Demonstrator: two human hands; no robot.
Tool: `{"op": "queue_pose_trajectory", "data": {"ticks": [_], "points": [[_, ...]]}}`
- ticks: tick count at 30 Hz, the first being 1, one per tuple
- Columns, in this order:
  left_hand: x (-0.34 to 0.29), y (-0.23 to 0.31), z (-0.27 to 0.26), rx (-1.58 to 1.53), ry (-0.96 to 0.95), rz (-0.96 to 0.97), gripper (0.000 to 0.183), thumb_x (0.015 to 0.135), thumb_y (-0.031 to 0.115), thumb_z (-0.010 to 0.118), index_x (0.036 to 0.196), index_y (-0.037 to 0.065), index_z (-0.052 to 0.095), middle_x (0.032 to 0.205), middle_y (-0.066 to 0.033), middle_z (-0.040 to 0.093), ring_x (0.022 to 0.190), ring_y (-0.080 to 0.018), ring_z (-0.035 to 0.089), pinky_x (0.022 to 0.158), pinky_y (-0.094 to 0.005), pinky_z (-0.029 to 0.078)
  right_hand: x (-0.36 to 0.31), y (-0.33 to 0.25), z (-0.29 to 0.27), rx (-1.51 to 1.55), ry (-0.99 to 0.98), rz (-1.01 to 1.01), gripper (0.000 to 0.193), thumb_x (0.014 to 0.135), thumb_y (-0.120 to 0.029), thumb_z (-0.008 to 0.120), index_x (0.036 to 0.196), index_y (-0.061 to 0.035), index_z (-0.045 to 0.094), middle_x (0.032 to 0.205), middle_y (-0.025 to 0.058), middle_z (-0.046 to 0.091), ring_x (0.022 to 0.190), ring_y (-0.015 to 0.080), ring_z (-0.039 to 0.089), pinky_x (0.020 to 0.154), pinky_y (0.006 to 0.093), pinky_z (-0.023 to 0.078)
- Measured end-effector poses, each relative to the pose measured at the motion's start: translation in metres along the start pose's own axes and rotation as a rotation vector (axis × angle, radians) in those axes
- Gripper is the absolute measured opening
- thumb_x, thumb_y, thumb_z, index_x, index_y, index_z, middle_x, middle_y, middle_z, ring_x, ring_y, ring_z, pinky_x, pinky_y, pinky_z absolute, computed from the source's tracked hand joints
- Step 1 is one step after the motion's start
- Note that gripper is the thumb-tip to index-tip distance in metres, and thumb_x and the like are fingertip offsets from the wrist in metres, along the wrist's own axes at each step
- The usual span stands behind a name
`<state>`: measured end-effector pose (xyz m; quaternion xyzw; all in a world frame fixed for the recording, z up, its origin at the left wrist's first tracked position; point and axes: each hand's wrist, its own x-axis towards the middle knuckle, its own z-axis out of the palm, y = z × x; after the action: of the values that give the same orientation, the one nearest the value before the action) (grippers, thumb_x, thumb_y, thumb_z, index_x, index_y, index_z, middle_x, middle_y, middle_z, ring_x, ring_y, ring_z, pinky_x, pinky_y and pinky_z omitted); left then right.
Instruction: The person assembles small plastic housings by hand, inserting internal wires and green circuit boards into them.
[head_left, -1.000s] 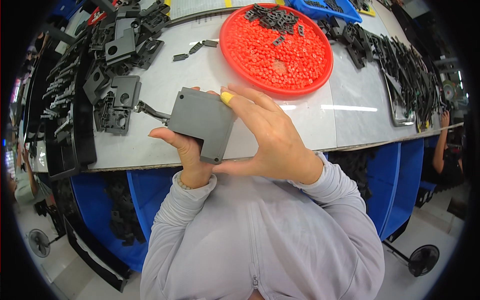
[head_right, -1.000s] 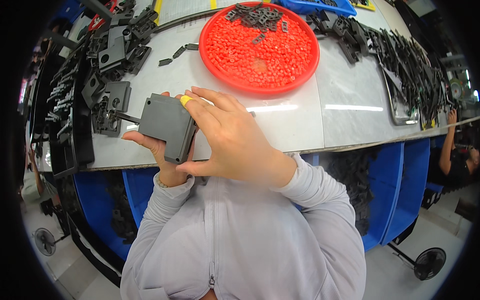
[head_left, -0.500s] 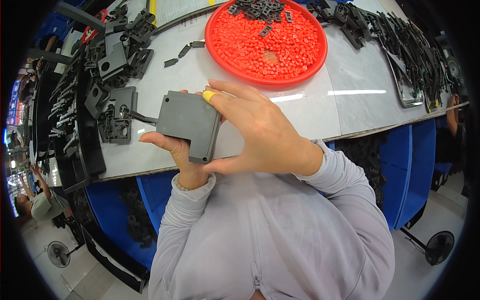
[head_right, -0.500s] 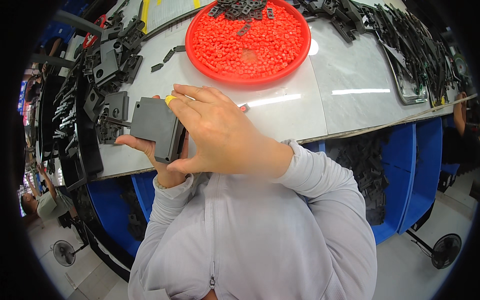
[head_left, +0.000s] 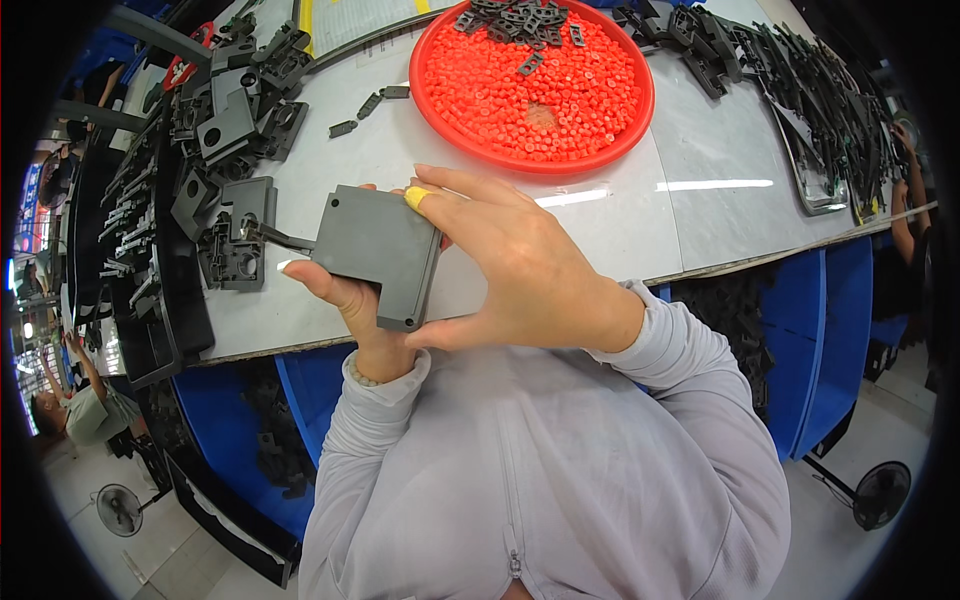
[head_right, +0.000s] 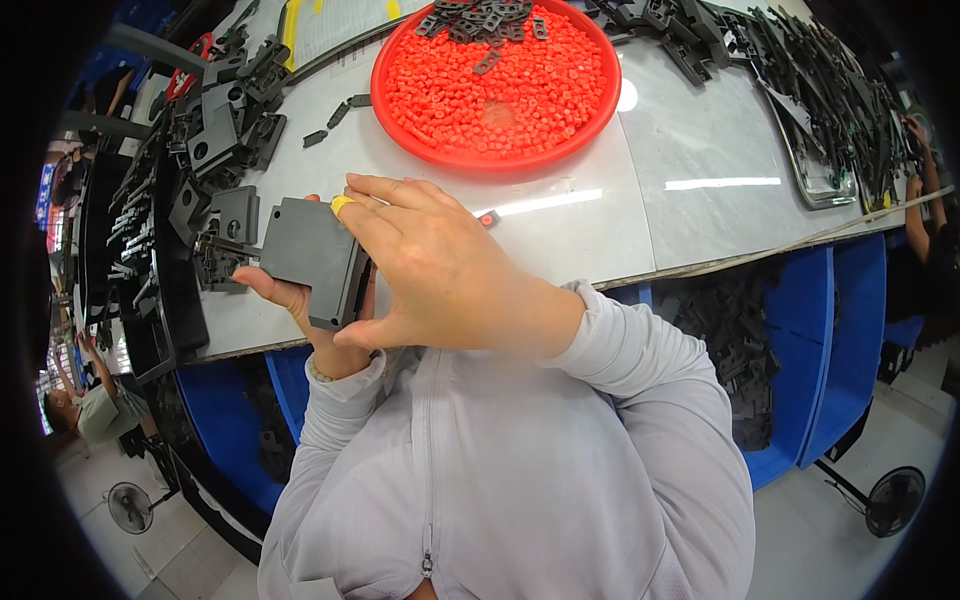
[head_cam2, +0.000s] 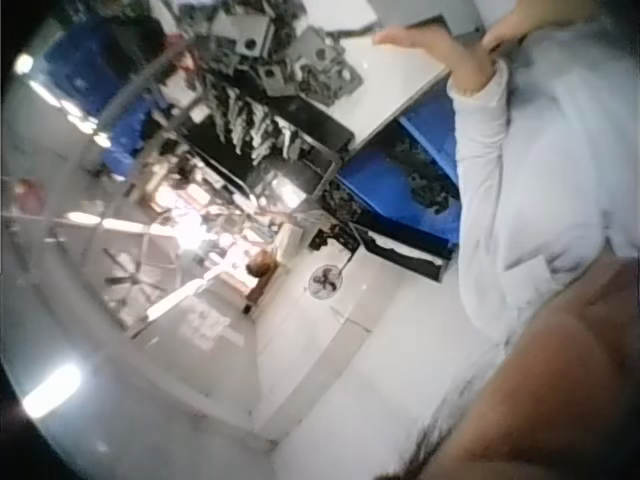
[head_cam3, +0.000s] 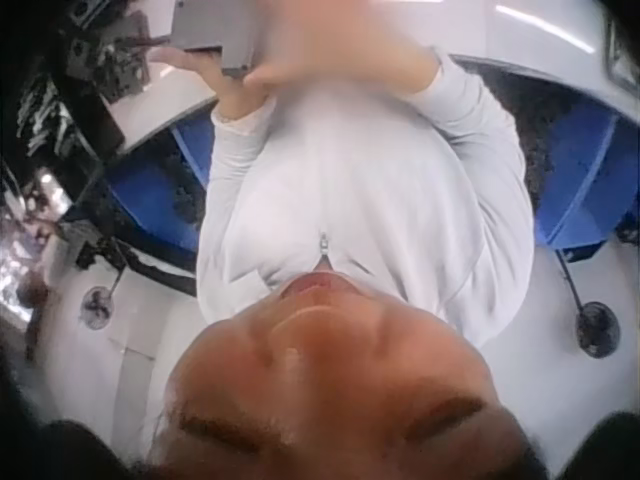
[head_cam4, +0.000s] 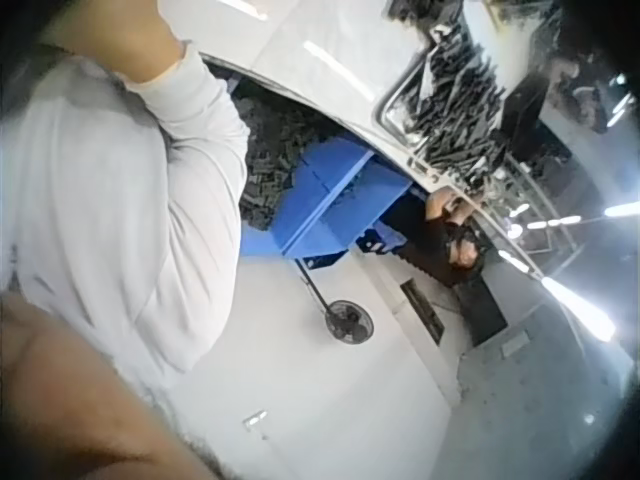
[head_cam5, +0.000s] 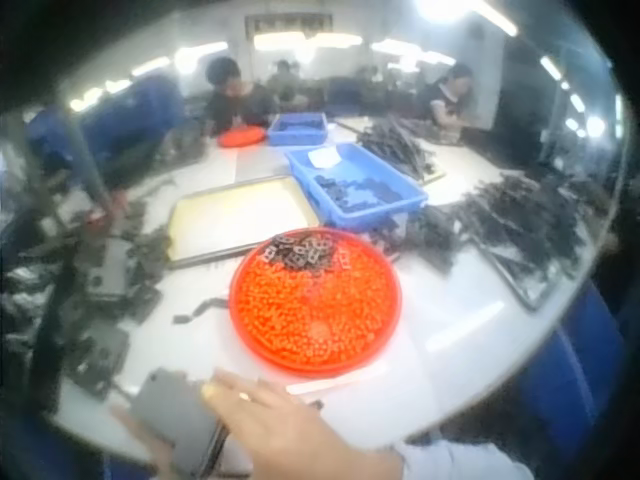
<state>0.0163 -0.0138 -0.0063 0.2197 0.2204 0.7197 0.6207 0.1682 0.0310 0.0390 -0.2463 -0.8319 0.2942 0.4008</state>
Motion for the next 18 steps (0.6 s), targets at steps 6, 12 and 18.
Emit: {"op": "queue_pose_trajectory", "data": {"ticks": [6,12,18], "points": [[-0.001,0.002,0.007,0.152,0.202,0.0,0.081,0.077,0.076,0.037,0.118,0.007,0.051,0.115,-0.0048,0.054,0.109,-0.0196,0.051,0.096,-0.0354,0.042,0.003,0.0,0.004,-0.087,-0.023,-0.027,0.077,0.053,-0.031,0.083,0.113,0.0065,0.05,0.107,0.0186,0.058,0.114,0.0352,0.05,0.085,0.0401,0.046],[0.001,0.003,0.006,0.122,0.121,0.048,0.075,0.081,0.068,0.042,0.121,0.004,0.048,0.114,-0.0099,0.055,0.109,-0.0222,0.052,0.096,-0.0362,0.041,0.003,0.001,0.007,-0.093,-0.087,0.013,0.08,0.055,-0.035,0.08,0.115,0.007,0.047,0.119,0.0231,0.053,0.124,0.0342,0.041,0.098,0.0503,0.036],[0.005,0.009,0.017,0.285,0.246,0.048,0.059,0.08,0.042,0.046,0.121,-0.001,0.047,0.113,-0.0189,0.055,0.108,-0.029,0.053,0.095,-0.0386,0.042,0.002,0.007,0.01,-0.108,-0.072,-0.03,0.084,0.057,-0.036,0.08,0.121,0.0049,0.044,0.128,0.0236,0.045,0.124,0.0351,0.04,0.096,0.0488,0.037]]}}
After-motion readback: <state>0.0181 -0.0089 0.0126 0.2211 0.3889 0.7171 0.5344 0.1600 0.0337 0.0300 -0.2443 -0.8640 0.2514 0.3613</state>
